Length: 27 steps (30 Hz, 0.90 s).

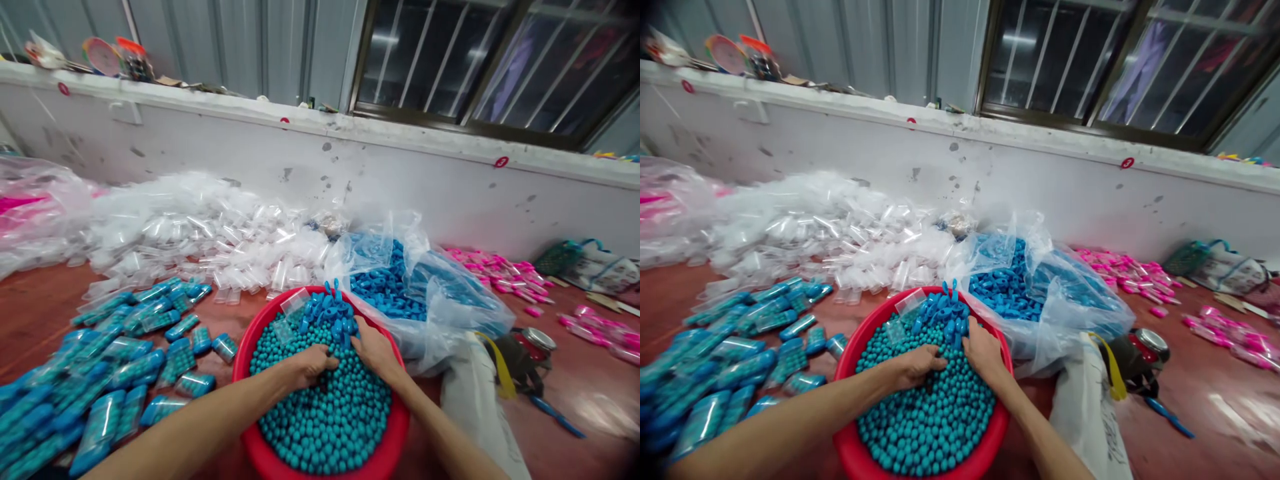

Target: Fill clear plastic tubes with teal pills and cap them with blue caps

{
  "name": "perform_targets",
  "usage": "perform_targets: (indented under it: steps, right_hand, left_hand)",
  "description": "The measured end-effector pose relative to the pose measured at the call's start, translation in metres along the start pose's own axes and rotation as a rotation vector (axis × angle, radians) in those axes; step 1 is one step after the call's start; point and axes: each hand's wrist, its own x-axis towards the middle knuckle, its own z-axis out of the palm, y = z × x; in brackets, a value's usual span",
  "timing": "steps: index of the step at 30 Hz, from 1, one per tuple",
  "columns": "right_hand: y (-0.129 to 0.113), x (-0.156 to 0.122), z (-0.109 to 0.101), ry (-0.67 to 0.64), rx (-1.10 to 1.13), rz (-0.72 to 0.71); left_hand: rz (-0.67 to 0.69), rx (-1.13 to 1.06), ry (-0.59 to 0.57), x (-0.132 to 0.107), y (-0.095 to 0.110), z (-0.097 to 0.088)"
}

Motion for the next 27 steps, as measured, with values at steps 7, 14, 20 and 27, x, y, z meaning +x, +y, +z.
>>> perform_targets:
  steps: [7,14,20,27]
  right_hand:
    - [0.000,-0.007,-0.003,-0.022,0.299,-0.078]
    - [-0.020,-0.012,0.000,-0.063,0.489,-0.272]
    - [-0.023,-0.018,-0.003,-0.084,0.517,-0.271]
    - [-0.042,-0.027,-0.016,-0.117,0.678,-0.359]
  left_hand:
    - [0.079,-0.318,-0.060,-0.035,0.009,-0.018]
    - [0.226,-0.419,0.003,-0.063,0.003,-0.022]
    - [0.157,-0.397,0.018,-0.074,-0.002,-0.028]
    - [0.212,-0.298,0.055,-0.081,-0.003,-0.025]
